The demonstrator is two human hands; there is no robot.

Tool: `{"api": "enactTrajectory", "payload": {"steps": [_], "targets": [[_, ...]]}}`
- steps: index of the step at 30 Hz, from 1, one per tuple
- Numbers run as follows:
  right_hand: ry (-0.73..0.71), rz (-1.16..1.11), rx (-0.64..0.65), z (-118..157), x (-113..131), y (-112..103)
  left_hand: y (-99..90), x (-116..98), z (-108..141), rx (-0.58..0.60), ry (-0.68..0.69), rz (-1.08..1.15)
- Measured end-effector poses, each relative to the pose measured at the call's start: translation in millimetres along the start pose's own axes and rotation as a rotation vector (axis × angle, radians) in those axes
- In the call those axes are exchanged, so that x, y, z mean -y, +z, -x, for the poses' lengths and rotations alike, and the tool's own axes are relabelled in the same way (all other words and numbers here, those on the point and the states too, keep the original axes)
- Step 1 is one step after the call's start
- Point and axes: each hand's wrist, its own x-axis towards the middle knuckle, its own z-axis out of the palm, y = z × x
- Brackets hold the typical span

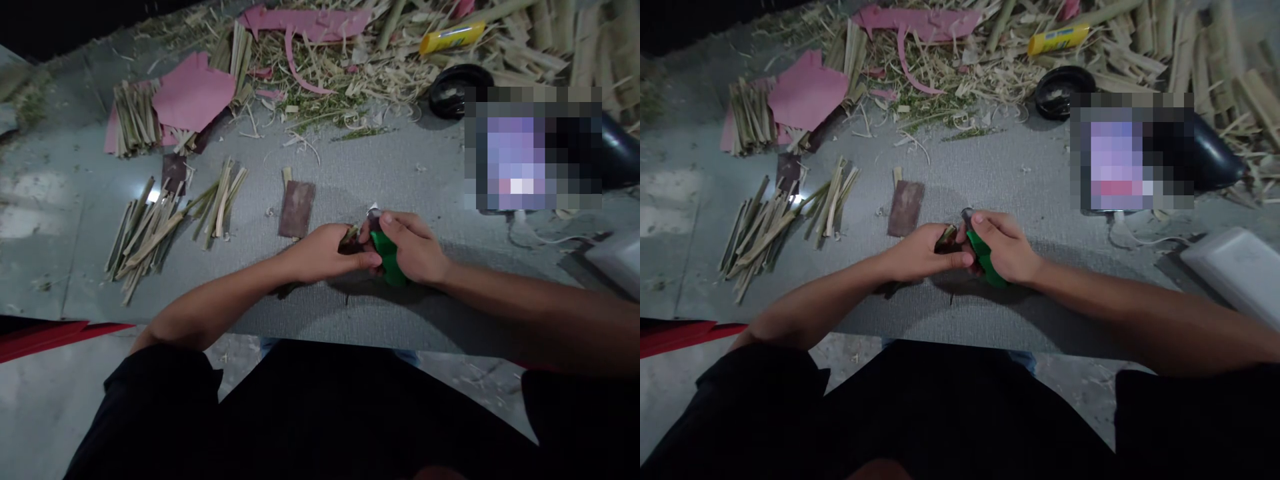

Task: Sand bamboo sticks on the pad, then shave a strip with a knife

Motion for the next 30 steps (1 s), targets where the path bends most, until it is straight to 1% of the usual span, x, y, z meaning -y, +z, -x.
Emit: {"api": "enactTrajectory", "payload": {"steps": [3,6,9,14,18,25,28,30], "targets": [[0.093,-0.004,0.192,-1,5,-7,-2.0,-1,0,0.072,-0.02,0.051],[0.188,-0.057,0.339,-3,9,-11,-1.7,-5,2,0.055,-0.048,0.049],[0.253,-0.125,0.421,-4,11,-13,-0.9,-8,3,0.015,-0.082,-0.008],[0.356,-0.162,0.47,-4,8,-16,-1.9,-5,0,-0.039,-0.097,-0.052],[0.371,-0.162,0.463,-3,7,-17,-2.4,-3,-2,-0.017,-0.072,-0.035],[0.428,-0.171,0.493,-3,12,-13,-4.0,-7,1,-0.007,-0.06,-0.06],[0.417,-0.194,0.463,-1,11,-8,-4.6,-6,0,0.003,-0.035,-0.04],[0.389,-0.206,0.417,0,10,-5,-4.2,-4,-1,-0.022,-0.041,-0.044]]}}
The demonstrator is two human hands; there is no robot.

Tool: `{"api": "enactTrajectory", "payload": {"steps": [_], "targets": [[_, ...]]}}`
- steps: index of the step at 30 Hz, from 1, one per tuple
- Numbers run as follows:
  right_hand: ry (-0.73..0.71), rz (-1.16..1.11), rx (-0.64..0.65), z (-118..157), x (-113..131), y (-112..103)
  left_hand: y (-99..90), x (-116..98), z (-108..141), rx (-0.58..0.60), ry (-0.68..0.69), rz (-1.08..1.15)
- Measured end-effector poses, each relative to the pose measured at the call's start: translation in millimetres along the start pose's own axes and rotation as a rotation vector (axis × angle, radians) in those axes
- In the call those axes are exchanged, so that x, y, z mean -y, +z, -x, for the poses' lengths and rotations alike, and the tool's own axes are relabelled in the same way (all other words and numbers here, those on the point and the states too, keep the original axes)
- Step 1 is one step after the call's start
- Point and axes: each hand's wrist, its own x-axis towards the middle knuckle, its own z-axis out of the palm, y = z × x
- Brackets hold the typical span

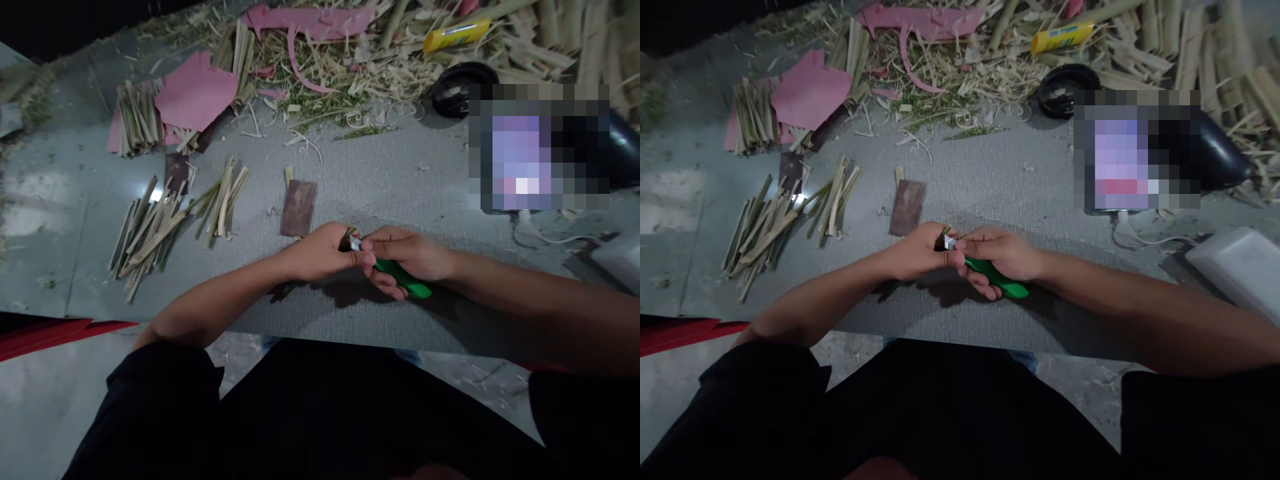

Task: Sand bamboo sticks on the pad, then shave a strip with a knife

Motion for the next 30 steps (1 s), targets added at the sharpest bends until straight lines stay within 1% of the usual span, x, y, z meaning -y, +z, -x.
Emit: {"api": "enactTrajectory", "payload": {"steps": [3,7,10,14,15,19,23,25,30], "targets": [[-0.051,0.007,-0.06,-1,-4,4,1.2,3,-2,-0.038,-0.009,0.008],[-0.121,0.03,-0.116,-3,-7,8,1.8,3,-3,-0.043,0.016,0.05],[-0.15,0.059,-0.135,-4,-10,9,2.4,1,-4,-0.048,-0.025,0.022],[-0.208,0.067,-0.22,-5,-12,9,4.0,0,-3,-0.115,-0.041,-0.025],[-0.217,0.062,-0.224,-5,-12,9,4.2,1,-3,-0.133,-0.048,-0.031],[-0.208,0.048,-0.154,-4,-10,7,4.0,3,-1,-0.192,-0.094,-0.02],[-0.106,0.042,-0.049,-2,-4,3,4.5,1,1,-0.136,-0.095,0.001],[-0.054,0.019,-0.007,-1,-2,0,5.0,-1,2,-0.129,-0.095,-0.004],[-0.006,-0.01,0.012,-2,-1,-4,4.4,-2,2,-0.133,-0.111,-0.061]]}}
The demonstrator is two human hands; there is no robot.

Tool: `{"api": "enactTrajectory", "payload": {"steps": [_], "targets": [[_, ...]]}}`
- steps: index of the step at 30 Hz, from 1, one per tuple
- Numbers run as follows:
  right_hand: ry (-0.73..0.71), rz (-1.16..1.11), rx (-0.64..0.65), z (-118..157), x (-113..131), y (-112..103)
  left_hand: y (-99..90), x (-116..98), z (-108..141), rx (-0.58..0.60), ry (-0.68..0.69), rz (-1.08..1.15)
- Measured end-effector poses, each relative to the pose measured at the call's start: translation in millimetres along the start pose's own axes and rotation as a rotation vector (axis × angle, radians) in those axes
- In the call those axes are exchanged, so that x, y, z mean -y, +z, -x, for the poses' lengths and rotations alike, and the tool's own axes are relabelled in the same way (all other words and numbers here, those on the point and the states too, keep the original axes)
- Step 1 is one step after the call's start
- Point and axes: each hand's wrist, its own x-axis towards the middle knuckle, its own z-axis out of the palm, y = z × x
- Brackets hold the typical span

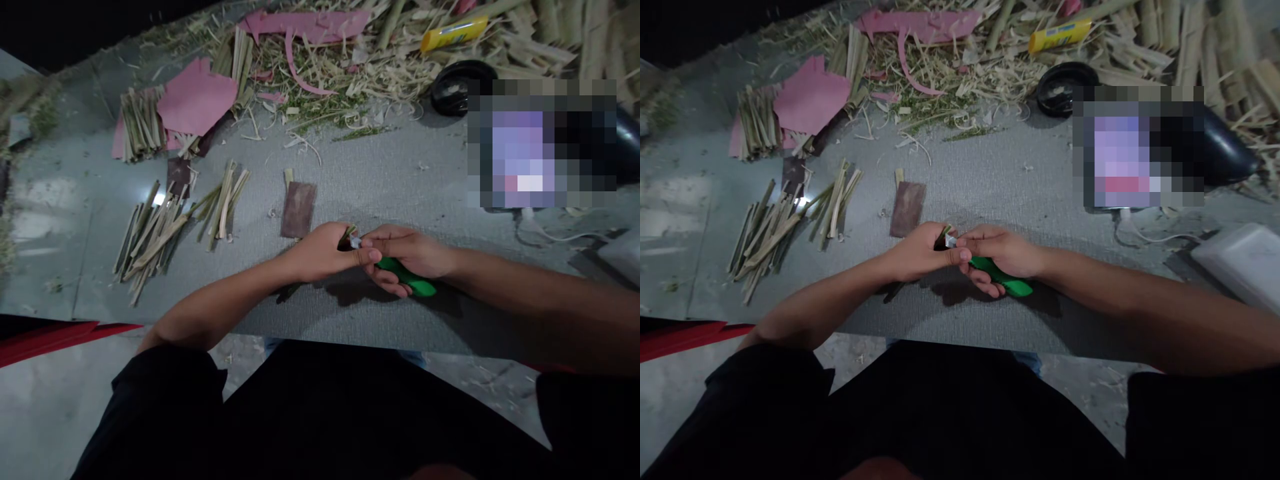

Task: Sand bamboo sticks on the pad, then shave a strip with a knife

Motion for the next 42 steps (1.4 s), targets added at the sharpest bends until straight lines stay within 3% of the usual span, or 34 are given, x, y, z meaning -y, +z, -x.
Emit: {"api": "enactTrajectory", "payload": {"steps": [5,10,16,23,30,37,42], "targets": [[-0.054,0.002,-0.067,0,-1,4,0.0,3,-2,0.029,0.059,-0.029],[-0.155,-0.007,-0.176,-2,-4,8,2.0,3,-2,-0.023,0.083,0.005],[-0.117,0.021,-0.097,0,-3,6,1.5,2,0,-0.053,-0.006,-0.003],[0.022,-0.058,0.039,-2,-6,-8,1.1,1,2,-0.03,0.024,-0.051],[-0.024,-0.063,-0.015,-1,-9,-2,4.0,9,-2,-0.029,0.101,-0.086],[-0.183,-0.043,-0.156,-4,-15,7,3.4,11,-4,-0.009,0.087,0.02],[-0.154,-0.042,-0.093,-4,-14,5,2.7,8,-2,-0.031,0.014,0.005]]}}
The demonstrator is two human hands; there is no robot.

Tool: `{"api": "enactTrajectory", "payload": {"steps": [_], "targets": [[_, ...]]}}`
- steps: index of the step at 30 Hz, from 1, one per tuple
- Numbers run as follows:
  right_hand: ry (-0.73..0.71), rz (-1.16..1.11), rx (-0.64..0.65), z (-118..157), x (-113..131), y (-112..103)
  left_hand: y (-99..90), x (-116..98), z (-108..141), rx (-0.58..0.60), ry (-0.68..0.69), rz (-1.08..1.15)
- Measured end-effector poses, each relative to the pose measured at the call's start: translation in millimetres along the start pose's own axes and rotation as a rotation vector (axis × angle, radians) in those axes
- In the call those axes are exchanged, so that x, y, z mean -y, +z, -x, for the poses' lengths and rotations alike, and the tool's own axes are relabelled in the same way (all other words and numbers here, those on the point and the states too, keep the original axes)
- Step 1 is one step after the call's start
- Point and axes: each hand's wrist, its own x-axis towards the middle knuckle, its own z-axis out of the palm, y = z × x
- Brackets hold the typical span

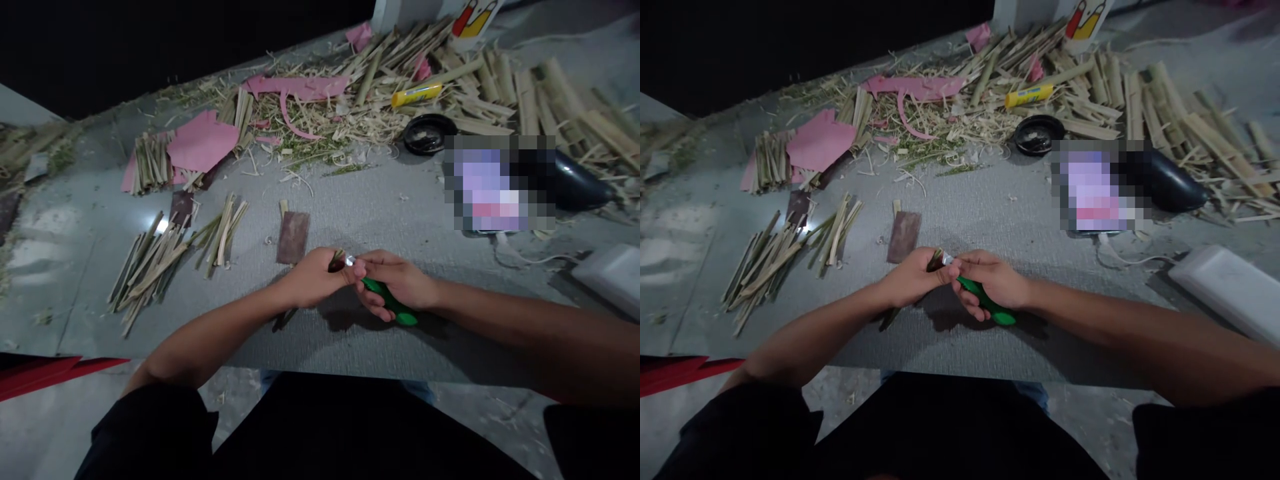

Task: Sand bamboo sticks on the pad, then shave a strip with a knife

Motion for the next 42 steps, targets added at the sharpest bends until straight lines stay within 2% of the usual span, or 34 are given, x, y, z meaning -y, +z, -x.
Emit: {"api": "enactTrajectory", "payload": {"steps": [3,9,12,16,20,23,28,36,42], "targets": [[0.077,0.009,0.072,-1,1,-5,-0.4,-2,3,0.007,-0.031,0.002],[0.186,-0.012,0.148,-1,1,-14,-0.3,-2,3,0.054,0.008,-0.055],[0.182,-0.027,0.144,-2,1,-13,0.9,1,2,0.062,0.037,-0.048],[0.089,-0.013,0.067,-1,-2,-5,2.9,4,0,0.065,0.091,0.017],[0.019,0.008,0.018,-1,-5,-1,3.2,6,0,0.045,0.043,0.012],[0.066,0.021,0.061,-1,-3,-5,1.7,4,1,0.049,0.018,-0.015],[0.168,0.027,0.165,-2,0,-10,-0.2,0,3,0.04,0.055,-0.055],[0.077,0.04,0.045,-2,-1,0,2.6,11,-2,0.042,0.1,-0.015],[-0.013,0.069,-0.028,-4,-4,-3,4.0,12,-3,-0.001,0.085,0.005]]}}
